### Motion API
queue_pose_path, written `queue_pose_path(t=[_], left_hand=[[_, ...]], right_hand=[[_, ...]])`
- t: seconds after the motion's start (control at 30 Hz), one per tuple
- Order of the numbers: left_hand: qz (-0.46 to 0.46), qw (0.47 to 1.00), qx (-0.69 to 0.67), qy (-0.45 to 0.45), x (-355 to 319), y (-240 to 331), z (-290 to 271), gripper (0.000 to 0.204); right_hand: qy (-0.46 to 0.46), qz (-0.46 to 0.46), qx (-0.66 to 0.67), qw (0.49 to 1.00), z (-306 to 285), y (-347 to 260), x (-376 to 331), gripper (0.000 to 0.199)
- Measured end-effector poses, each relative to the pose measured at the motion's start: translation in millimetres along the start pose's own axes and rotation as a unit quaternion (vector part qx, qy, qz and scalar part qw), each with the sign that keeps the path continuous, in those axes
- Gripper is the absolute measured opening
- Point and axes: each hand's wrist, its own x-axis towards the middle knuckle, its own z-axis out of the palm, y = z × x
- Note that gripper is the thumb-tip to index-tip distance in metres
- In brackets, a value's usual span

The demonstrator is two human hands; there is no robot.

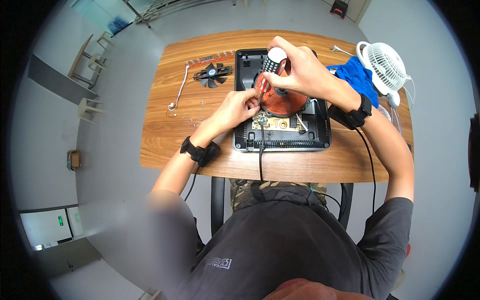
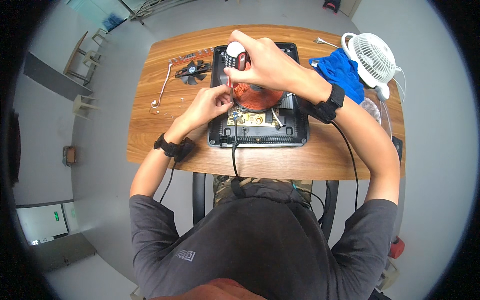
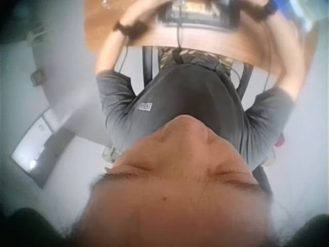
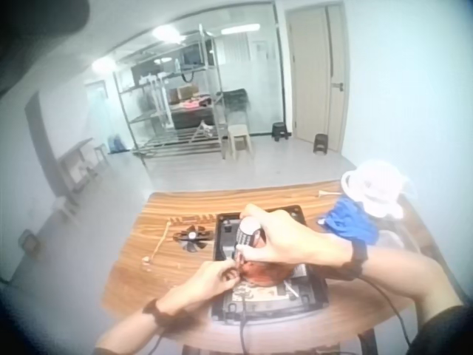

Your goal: The person disassembles a small appliance, removes a fan, and wipes the interior with a blue cloth. They then reassemble the unit by placing a copper-colored circular component and securing it with a screwdriver.

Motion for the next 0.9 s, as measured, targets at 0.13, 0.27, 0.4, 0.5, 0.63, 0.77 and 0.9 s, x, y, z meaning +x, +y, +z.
queue_pose_path(t=[0.13,0.27,0.4,0.5,0.63,0.77,0.9], left_hand=[[-0.004,1.0,-0.004,0.005,-0.6,1.8,0.7,0.018],[0.001,1.0,0.001,-0.001,-0.6,4.2,-0.9,0.018],[0.005,1.0,-0.009,0.008,-1.3,0.9,0.5,0.018],[0.007,1.0,-0.004,0.01,-2.3,2.3,0.3,0.018],[0.012,1.0,0.001,0.018,-3.4,3.1,1.0,0.019],[0.036,0.999,0.015,0.031,-5.8,1.4,3.4,0.022],[0.051,0.998,0.037,0.026,-7.3,-2.9,3.3,0.024]], right_hand=[[-0.002,0.012,0.009,1.0,1.8,-0.7,-0.7,0.044],[0.008,-0.01,0.005,1.0,2.1,2.2,-1.2,0.043],[0.002,0.006,0.004,1.0,1.8,2.7,-2.2,0.043],[0.006,0.013,0.006,1.0,2.5,1.6,-2.8,0.044],[0.017,0.009,-0.002,1.0,3.8,3.6,-3.3,0.046],[0.019,0.01,-0.002,1.0,4.6,4.5,-4.5,0.047],[0.016,-0.002,-0.013,1.0,5.2,2.1,-4.5,0.047]])
